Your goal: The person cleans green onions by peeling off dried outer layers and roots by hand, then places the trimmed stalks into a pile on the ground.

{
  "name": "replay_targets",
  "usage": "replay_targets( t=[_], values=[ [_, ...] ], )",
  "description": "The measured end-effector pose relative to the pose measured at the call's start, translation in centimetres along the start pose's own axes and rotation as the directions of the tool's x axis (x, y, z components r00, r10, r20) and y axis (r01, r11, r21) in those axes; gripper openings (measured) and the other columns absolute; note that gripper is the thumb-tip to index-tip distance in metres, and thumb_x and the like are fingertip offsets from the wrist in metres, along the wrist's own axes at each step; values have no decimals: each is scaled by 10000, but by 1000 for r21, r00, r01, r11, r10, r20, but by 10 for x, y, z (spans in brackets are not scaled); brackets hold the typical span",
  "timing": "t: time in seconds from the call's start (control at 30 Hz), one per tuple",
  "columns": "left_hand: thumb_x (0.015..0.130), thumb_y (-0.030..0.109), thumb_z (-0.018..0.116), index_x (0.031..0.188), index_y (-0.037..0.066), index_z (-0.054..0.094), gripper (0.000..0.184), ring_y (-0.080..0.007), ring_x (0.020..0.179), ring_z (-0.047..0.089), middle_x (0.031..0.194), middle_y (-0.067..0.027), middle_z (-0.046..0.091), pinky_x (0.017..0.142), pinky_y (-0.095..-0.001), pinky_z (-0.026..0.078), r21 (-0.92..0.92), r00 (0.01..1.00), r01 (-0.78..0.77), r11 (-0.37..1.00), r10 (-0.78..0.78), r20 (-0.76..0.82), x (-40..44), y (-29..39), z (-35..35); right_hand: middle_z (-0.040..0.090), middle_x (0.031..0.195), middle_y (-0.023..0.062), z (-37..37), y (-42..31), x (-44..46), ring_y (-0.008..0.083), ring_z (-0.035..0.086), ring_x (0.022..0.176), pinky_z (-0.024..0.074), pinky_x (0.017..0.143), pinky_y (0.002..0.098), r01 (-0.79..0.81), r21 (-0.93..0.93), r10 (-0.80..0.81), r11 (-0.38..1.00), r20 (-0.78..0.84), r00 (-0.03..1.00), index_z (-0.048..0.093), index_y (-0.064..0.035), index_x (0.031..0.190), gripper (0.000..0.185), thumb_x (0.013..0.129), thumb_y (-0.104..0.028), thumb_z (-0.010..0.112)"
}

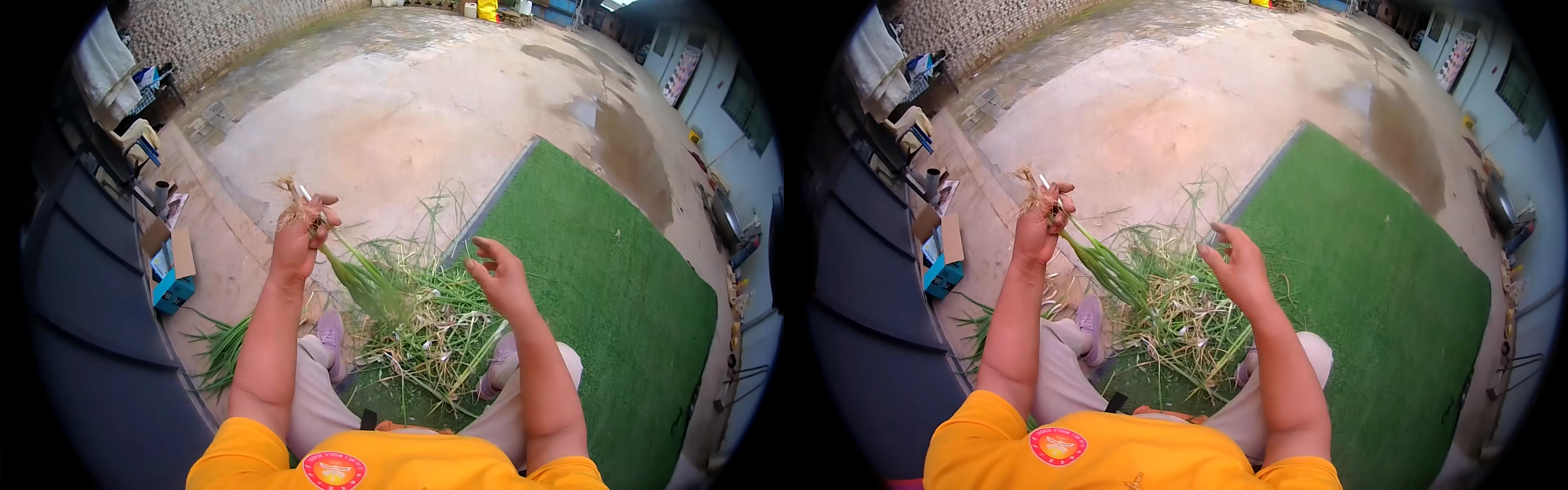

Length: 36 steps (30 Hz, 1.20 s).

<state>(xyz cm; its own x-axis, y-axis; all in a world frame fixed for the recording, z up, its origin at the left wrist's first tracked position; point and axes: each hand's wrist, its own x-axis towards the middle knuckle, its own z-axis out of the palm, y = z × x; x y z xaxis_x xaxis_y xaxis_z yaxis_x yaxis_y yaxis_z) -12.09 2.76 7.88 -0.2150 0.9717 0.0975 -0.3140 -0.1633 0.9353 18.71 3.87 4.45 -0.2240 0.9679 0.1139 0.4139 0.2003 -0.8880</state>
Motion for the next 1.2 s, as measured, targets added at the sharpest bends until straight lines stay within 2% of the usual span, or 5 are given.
replay_targets(
  t=[0.17, 0.47, 0.7, 0.83, 1.2],
  values=[
    [909, 226, 456, 946, -12, 533, 252, -27, 504, 394, 692, -42, 548, 426, -151, 271, -15, 981, 123, 992, -119, 156, -18, -15, 47, 464, 1207, 179, 63, -22, -14, 277, 448, 1129, 380, 910, 364, 297, 149, -321, 943, 179, 930, 433, -27, 1217, 590, 742, -291, 663],
    [913, 244, 441, 959, 8, 536, 258, -52, 624, 428, 830, -64, 560, 486, -168, 357, -325, 932, 320, 890, -235, 276, -7, -33, 45, 518, 662, 7, 110, -17, -20, 75, 468, 576, 405, 526, 230, -197, 486, -104, 852, 524, 845, 484, -22, 827, 101, 874, -110, 501],
    [949, 281, 319, 967, 23, 497, 314, -67, 568, 424, 761, -50, 507, 468, -188, 378, -243, 907, 418, 875, -417, 56, -35, -11, 81, 520, 671, 1, 116, -9, -39, 72, 473, 584, 411, 535, 230, -282, 494, -87, 822, 599, 796, 492, -22, 852, 115, 877, -134, 505],
    [948, 260, 337, 969, 37, 452, 252, -29, 427, 282, 621, 12, 391, 404, -158, 259, -312, 880, 415, 855, -290, 376, -38, -20, 44, 533, 690, 17, 111, -14, -47, 89, 486, 605, 419, 567, 233, -366, 527, -131, 767, 687, 715, 499, -24, 857, 106, 851, -124, 535],
    [927, 254, 419, 948, 12, 496, 255, -40, 511, 298, 645, 3, 395, 452, -173, 243, 61, 809, -583, 810, 586, -46, -36, 67, -33, 559, 995, 172, 68, 58, -41, 323, 536, 946, 437, 796, 411, 187, -530, 55, 827, 408, 911, 488, -19, 1044, 439, 684, -188, 674]
  ],
)
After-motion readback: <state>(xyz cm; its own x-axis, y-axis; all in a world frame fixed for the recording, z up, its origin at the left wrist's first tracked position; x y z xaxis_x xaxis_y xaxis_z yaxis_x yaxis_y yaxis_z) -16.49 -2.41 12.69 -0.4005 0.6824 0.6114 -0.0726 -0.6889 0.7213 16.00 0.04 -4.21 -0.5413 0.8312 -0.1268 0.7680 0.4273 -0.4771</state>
